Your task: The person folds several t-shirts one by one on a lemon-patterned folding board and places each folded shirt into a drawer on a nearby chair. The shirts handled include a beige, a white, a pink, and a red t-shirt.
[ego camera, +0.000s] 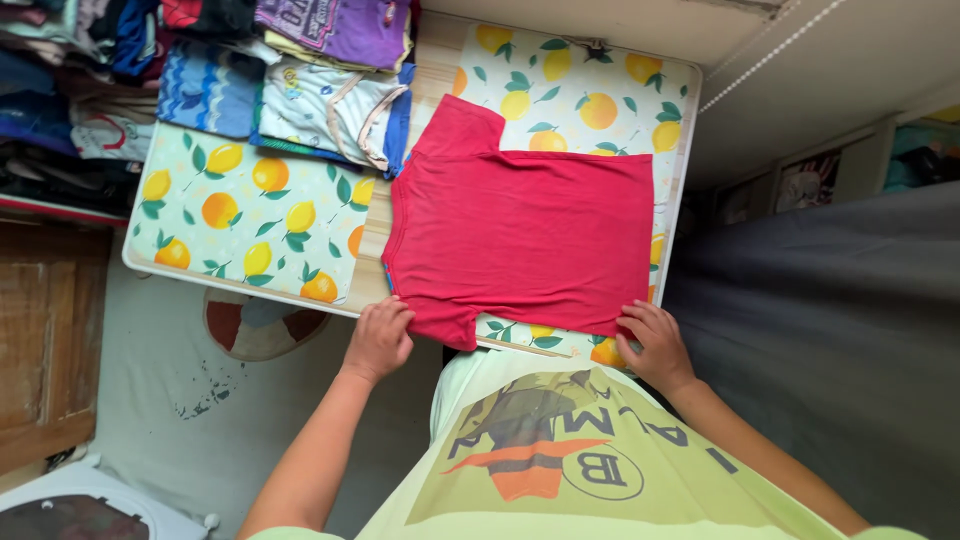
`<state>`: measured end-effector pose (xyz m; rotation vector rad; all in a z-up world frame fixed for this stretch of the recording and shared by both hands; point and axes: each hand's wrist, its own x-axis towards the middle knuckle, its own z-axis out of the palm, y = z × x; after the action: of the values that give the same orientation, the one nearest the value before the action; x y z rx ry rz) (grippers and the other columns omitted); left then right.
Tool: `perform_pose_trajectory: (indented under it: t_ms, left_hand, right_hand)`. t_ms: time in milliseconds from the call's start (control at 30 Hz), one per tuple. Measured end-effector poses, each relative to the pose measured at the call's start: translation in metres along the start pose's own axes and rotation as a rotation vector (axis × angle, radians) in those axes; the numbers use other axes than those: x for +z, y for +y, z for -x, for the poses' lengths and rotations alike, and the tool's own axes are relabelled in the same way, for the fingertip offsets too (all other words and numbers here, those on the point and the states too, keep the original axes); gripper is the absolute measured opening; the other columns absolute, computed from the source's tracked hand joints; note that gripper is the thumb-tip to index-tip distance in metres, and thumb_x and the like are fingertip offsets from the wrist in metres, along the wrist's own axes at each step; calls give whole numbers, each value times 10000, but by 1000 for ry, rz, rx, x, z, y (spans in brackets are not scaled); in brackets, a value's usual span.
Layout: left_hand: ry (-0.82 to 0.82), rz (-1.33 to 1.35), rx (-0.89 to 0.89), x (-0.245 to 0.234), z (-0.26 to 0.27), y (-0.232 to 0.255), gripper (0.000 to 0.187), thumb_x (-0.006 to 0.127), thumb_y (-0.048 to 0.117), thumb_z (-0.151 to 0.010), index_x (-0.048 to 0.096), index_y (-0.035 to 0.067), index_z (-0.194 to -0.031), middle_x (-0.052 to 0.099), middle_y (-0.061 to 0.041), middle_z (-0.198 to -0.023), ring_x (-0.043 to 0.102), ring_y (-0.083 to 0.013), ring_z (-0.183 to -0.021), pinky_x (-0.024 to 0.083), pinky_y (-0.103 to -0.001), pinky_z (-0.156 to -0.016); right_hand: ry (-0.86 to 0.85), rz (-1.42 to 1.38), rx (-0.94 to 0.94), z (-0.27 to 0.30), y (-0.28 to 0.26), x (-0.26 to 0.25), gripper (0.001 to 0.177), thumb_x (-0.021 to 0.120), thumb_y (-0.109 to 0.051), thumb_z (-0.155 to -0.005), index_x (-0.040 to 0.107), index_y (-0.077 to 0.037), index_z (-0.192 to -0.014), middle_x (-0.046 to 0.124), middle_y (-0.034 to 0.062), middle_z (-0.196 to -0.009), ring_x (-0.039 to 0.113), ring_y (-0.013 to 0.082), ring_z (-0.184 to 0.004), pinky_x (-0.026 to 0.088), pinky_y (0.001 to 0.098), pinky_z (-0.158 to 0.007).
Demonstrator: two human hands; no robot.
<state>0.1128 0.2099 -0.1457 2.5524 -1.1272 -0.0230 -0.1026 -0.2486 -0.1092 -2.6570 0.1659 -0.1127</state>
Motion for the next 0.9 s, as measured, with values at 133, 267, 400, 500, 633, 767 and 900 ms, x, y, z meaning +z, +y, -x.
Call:
perform_pose_trajectory:
  t_ms: [133,267,400,500,633,767,900]
  left_hand:
    - [24,-136,130,-5,3,4,453,706,117,-728,635,82,-1175,592,-112,-1248,525,-305,-1277,409,-473,-1062]
    - [-23,-97,168,-2,-7,-9,331,712,112,-797,661,120,-1124,612,-61,-1190,552,-285,-1233,447,-449,-1045]
    - [-155,12,181,-16,-17,-20,183,756,194,-800,702,134,-964,650,-52,-1113,596,-286,-1156,479,-448,-978]
    - [-348,95,38,-17,-40,-34,162,761,222,-783,739,110,-898,698,-86,-993,651,-302,-1023,512,-429,-906]
    - [-601,467,-248,4,-106,-79,188,718,267,-806,730,83,-847,727,-43,-810,696,-196,-814,546,-354,-783]
    - [-359,1079,-888,13,-144,-107,340,660,392,-873,694,107,-1056,720,-11,-907,667,-152,-817,533,-328,-766]
    - [-256,1063,-1061,34,-141,-102,512,703,452,-945,636,13,-1200,653,-43,-951,641,-179,-800,533,-343,-740]
  right_hand:
    - [-33,8,-34,6,5,-5,288,746,-180,-819,736,-70,-1085,661,70,-1318,533,252,-1348,414,425,-1109]
    - [-13,66,-81,8,8,-3,253,746,-190,-838,760,-87,-1069,686,53,-1294,561,243,-1317,438,411,-1075]
    - [21,50,-88,1,9,-4,183,752,-171,-830,772,-89,-993,711,45,-1214,609,252,-1250,469,399,-1067]
    - [-10,-9,-80,-15,18,-3,130,734,-116,-786,747,-66,-904,722,70,-1112,664,255,-1143,502,393,-1047]
    - [-58,-259,74,-52,56,8,98,680,-97,-828,730,-53,-899,760,75,-1032,701,207,-1033,555,334,-944]
    - [-54,-804,683,-105,87,29,235,657,-207,-998,755,-28,-1115,736,97,-1075,653,165,-964,523,314,-855]
    - [-136,-932,833,-113,81,22,367,728,-220,-943,646,-18,-1237,727,98,-1164,692,149,-1020,552,299,-887]
